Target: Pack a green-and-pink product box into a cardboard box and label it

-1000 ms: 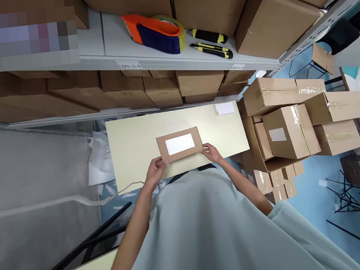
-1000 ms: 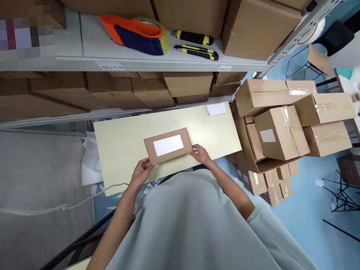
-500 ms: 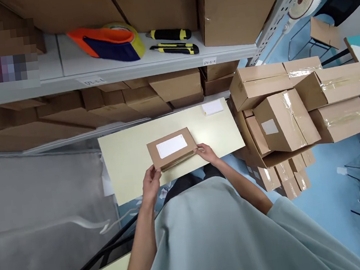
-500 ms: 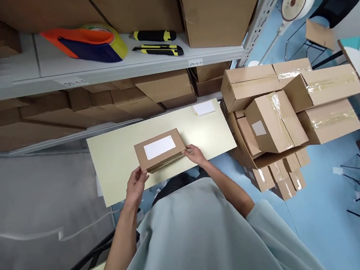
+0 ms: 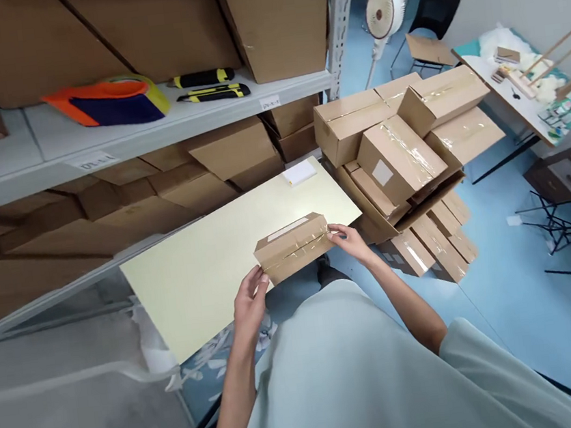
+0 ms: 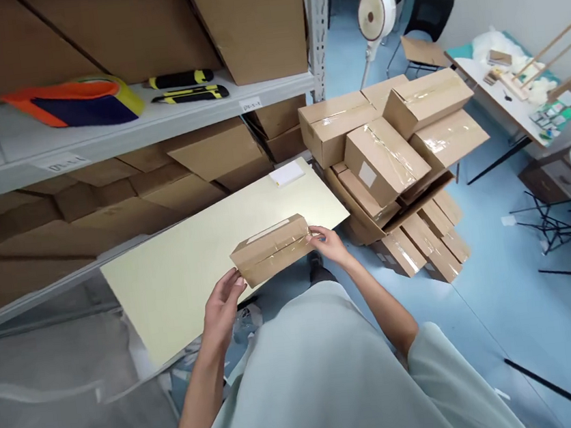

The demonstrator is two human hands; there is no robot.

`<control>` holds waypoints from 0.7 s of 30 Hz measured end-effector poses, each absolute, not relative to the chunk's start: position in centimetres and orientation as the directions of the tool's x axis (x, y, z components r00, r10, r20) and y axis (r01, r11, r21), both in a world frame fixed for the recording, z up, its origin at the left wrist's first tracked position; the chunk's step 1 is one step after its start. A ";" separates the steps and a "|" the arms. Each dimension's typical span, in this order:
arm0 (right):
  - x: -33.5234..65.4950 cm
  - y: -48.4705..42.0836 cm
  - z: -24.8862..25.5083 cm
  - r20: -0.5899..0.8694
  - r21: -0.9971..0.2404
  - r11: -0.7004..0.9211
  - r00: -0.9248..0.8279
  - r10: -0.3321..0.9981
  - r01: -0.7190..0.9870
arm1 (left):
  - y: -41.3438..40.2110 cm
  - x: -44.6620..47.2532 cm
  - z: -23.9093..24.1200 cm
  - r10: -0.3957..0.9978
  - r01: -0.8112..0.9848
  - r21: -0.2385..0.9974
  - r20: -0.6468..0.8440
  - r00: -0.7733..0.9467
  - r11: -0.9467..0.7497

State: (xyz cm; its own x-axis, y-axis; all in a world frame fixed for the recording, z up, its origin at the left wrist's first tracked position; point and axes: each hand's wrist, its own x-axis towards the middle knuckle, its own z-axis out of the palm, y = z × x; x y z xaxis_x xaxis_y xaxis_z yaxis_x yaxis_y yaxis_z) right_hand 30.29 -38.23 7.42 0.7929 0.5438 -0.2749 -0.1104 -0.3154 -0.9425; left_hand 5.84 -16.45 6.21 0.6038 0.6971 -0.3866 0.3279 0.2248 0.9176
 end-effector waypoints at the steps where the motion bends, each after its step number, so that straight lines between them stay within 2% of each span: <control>1: 29.4 -39.7 8.1 -0.265 -0.947 -0.303 0.804 0.532 -0.112 | -17.3 5.6 6.7 0.680 0.318 0.921 -0.382 0.626 0.224; 4: 26.3 -44.1 10.1 -0.267 -0.942 -0.311 0.843 0.468 -0.125 | -19.9 5.4 7.7 0.628 0.298 0.931 -0.363 0.688 0.211; 8: 22.1 -50.8 12.5 -0.287 -0.907 -0.394 0.904 0.317 -0.150 | -23.8 6.6 8.4 0.562 0.282 0.942 -0.336 0.755 0.185; 14: 16.9 -60.2 14.8 -0.272 -0.866 -0.460 0.956 0.106 -0.195 | -30.3 8.7 8.5 0.363 0.259 0.959 -0.283 0.888 0.114; 21: 14.7 -65.5 14.1 -0.234 -0.891 -0.387 0.971 -0.051 -0.235 | -35.7 10.5 8.2 0.187 0.307 0.952 -0.305 0.934 0.021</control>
State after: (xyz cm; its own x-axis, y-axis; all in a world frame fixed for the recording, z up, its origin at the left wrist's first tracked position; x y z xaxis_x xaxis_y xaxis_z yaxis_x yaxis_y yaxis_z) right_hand 14.72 -65.54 14.08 0.9708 -0.0505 -0.2345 -0.2354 -0.3875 -0.8913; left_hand 10.55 -35.68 8.25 0.9338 0.1871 -0.3051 0.3067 0.0211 0.9516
